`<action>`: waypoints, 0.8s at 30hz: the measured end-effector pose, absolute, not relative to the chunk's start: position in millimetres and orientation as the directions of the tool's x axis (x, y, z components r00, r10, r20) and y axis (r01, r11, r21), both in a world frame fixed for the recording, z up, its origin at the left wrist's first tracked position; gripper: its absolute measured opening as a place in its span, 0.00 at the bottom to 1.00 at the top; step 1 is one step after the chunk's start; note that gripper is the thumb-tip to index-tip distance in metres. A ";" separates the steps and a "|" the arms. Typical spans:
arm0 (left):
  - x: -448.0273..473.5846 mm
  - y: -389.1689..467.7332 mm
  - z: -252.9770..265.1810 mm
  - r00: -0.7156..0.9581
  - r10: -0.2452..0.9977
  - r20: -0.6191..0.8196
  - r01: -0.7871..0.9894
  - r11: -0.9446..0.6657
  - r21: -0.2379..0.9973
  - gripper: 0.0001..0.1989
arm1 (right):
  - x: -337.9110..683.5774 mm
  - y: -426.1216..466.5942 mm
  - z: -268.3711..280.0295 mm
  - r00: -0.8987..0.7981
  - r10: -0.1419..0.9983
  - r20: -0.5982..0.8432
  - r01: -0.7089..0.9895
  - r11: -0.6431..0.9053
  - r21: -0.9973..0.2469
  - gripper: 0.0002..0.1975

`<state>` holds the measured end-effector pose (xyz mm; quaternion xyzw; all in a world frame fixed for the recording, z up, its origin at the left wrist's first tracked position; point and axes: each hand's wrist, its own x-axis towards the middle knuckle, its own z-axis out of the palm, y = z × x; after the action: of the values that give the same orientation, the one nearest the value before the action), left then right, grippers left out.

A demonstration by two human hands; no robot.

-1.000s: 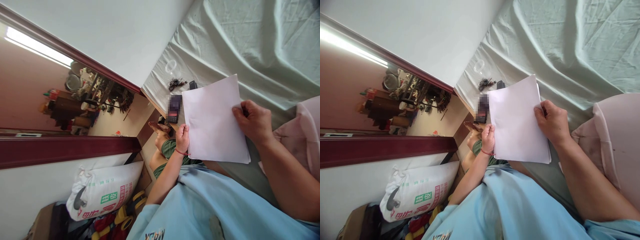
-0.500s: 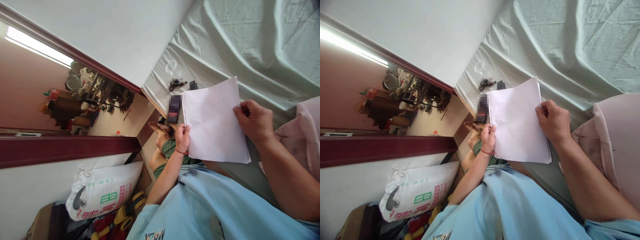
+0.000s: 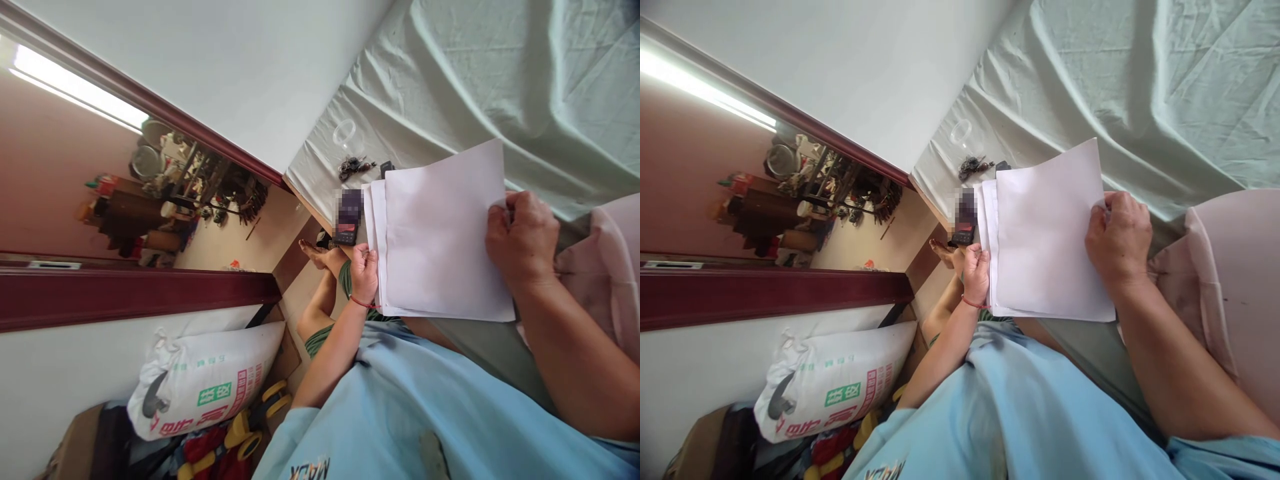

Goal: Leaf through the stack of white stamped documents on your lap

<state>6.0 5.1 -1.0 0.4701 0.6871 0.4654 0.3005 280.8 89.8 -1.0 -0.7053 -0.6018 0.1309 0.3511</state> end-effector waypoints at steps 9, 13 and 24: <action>4.0 7.4 -5.6 -0.351 0.936 0.007 0.272 0.095 0.958 0.18 | 281.7 89.4 3.6 0.232 0.970 0.069 0.782 -0.144 -0.607 0.10; 0.9 10.8 -7.9 -0.348 0.937 0.017 0.251 0.076 0.965 0.16 | 281.7 89.9 6.5 0.228 0.974 0.009 0.763 -0.173 -0.623 0.10; 1.2 6.1 -5.5 -0.367 0.930 -0.021 0.106 0.065 0.992 0.14 | 281.2 88.1 9.5 0.226 0.973 -0.047 0.743 -0.203 -0.638 0.14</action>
<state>1.2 6.1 -5.5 0.4155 0.6234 0.5432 0.3790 281.2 88.1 9.5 -0.7413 -0.5788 0.2282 0.2519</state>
